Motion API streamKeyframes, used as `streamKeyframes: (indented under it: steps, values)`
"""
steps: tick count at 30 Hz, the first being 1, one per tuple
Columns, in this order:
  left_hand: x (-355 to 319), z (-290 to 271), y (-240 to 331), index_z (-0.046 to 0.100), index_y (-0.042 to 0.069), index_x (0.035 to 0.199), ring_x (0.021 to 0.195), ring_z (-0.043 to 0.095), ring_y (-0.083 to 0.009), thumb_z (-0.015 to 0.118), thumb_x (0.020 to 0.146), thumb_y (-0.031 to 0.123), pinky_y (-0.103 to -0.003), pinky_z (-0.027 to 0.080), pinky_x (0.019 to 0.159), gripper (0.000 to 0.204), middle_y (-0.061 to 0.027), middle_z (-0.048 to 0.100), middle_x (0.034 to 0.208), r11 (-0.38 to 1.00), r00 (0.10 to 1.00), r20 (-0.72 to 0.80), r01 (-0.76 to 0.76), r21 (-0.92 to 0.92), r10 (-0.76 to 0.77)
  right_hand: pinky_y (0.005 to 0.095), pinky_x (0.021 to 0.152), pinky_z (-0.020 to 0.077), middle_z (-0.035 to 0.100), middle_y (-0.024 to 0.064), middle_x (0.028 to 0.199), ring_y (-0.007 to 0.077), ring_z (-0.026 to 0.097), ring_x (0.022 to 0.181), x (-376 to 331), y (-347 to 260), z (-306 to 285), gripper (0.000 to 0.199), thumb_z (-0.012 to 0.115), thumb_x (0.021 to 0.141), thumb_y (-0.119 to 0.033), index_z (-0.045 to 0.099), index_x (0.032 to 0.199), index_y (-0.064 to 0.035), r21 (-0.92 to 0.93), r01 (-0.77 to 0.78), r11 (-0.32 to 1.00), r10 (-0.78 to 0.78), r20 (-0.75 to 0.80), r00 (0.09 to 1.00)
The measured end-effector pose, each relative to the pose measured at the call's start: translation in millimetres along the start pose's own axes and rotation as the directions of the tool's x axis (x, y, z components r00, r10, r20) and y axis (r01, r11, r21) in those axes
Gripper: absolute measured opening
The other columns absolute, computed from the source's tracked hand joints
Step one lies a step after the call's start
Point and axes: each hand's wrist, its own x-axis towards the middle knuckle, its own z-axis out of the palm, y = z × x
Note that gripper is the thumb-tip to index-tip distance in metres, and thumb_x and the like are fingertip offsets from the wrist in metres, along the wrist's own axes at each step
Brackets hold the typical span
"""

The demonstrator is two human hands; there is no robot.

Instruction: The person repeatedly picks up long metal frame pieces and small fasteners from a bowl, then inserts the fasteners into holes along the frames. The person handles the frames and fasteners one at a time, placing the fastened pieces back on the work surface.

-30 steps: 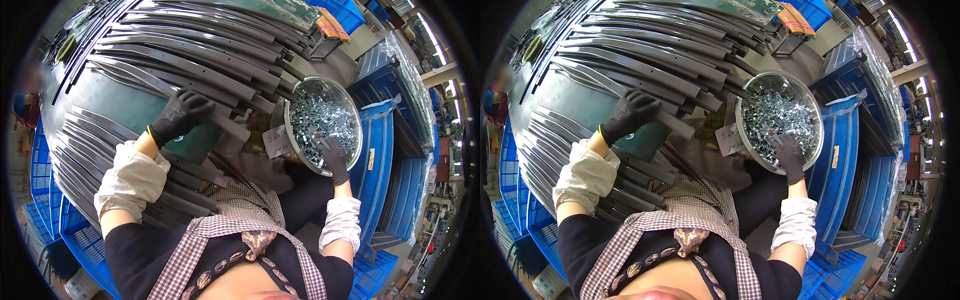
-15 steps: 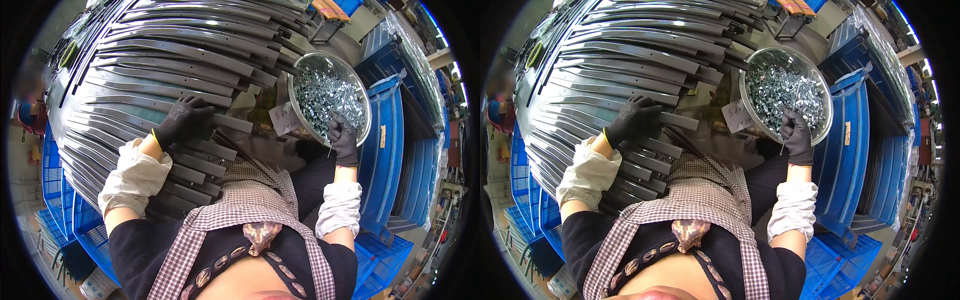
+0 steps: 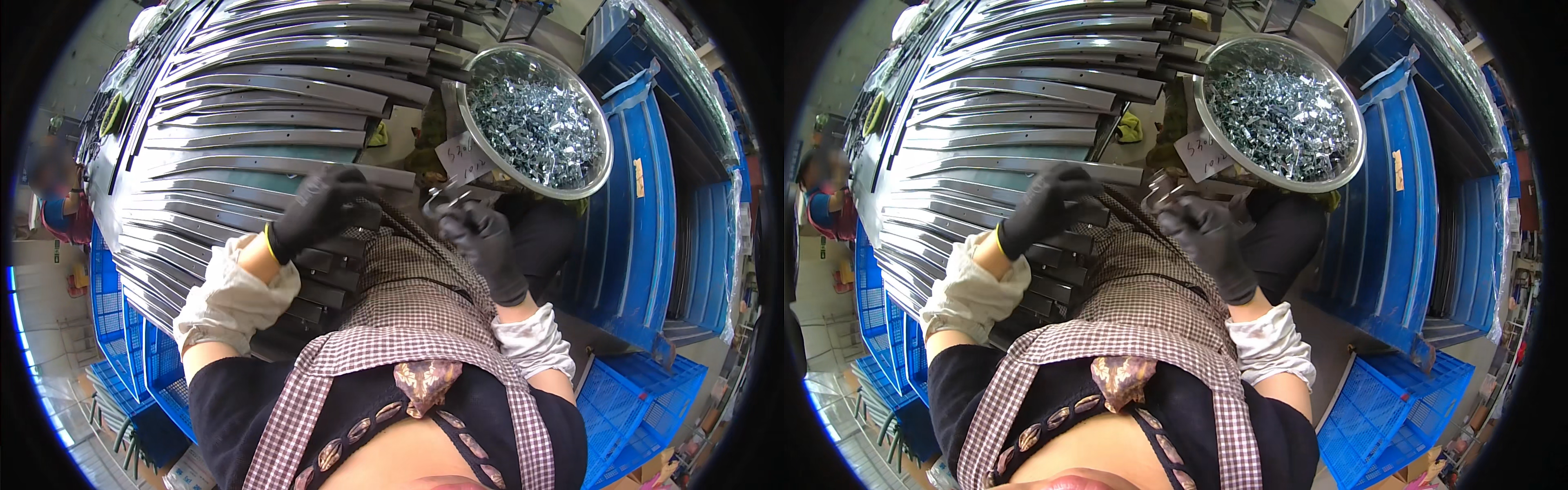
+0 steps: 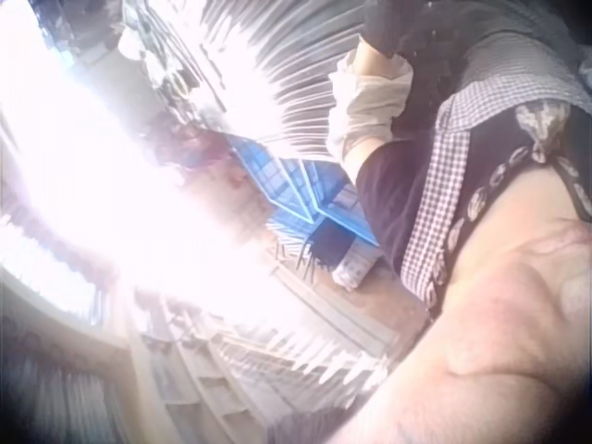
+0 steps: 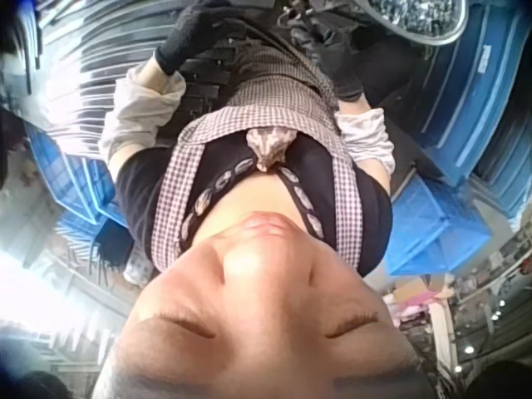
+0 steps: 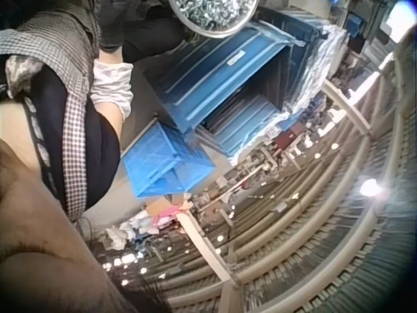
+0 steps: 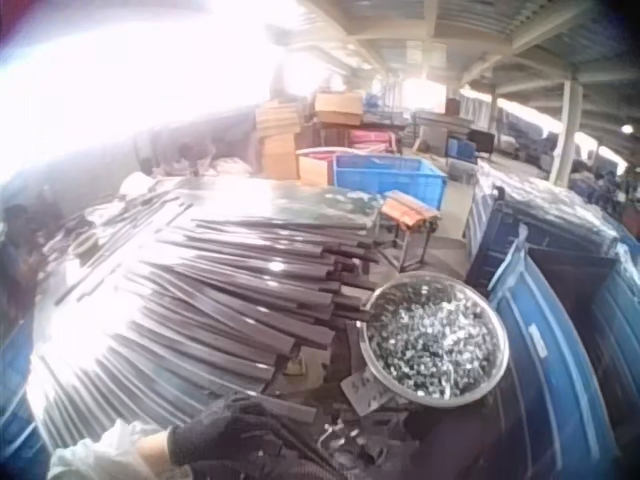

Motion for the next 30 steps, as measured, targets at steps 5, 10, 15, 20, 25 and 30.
streamKeyframes:
  steps: [5,10,15,20,25,30]
  values:
    - [-4,22,38,0.075,0.007,0.106,0.092,0.067,-0.0335,0.080,0.080,0.019,-0.042,0.053,0.077,0.029,-0.0127,0.069,0.098,0.965,0.995,0.101,0.017,-0.260,0.010,0.0327,0.065,0.0546,0.071,0.0154,0.090,0.0241,0.070,0.077,-5,7,26,0.016,0.073,0.087,0.000,0.071,0.102,-0.0015,-0.458,0.386,0.801,-0.329,0.201,0.923]
    - [-3,19,44,0.073,0.008,0.108,0.086,0.066,-0.0303,0.077,0.080,0.015,-0.039,0.054,0.071,0.029,-0.0106,0.068,0.094,0.983,0.997,0.003,-0.073,-0.170,0.075,0.0265,0.065,0.0491,0.066,0.0055,0.083,0.0139,0.060,0.070,-3,8,25,0.024,0.079,0.086,-0.006,0.071,0.107,0.0004,-0.359,0.173,0.917,-0.146,0.101,0.984]
    - [5,15,30,0.072,0.010,0.110,0.083,0.066,-0.0249,0.075,0.081,0.012,-0.038,0.054,0.067,0.030,-0.0059,0.066,0.092,0.866,0.907,0.064,-0.416,0.278,0.416,0.0221,0.076,0.0467,0.062,-0.0038,0.094,0.0032,0.052,0.085,0,2,23,0.030,0.078,0.090,-0.011,0.068,0.114,0.0040,0.006,-0.333,0.943,0.330,0.115,0.937]
    - [10,22,17,0.069,0.010,0.119,0.090,0.066,-0.0258,0.075,0.082,0.015,-0.038,0.055,0.071,0.038,-0.0068,0.066,0.103,0.878,0.913,0.017,-0.397,0.267,0.408,0.0223,0.079,0.0481,0.067,0.0003,0.101,0.0046,0.056,0.089,4,6,14,0.034,0.075,0.092,-0.009,0.066,0.122,0.0042,-0.018,-0.347,0.938,0.347,0.115,0.931]
    - [35,13,-21,0.063,0.007,0.129,0.101,0.066,-0.0363,0.075,0.085,0.021,-0.045,0.055,0.087,0.048,-0.0139,0.068,0.117,0.959,0.984,-0.050,-0.157,0.234,0.173,0.0261,0.073,0.0514,0.071,0.0055,0.097,0.0102,0.061,0.080,19,31,0,0.037,0.074,0.092,-0.014,0.064,0.123,0.0049,-0.217,-0.074,0.973,0.063,-0.057,0.996]
    - [35,22,-38,0.064,0.007,0.125,0.096,0.067,-0.0387,0.074,0.082,0.021,-0.046,0.054,0.084,0.046,-0.0170,0.068,0.112,0.992,0.984,0.138,-0.119,0.039,0.113,0.0321,0.076,0.0537,0.073,0.0133,0.100,0.0191,0.069,0.084,37,55,-19,0.040,0.072,0.089,-0.013,0.064,0.126,0.0000,-0.543,0.154,0.826,-0.141,0.065,0.988]
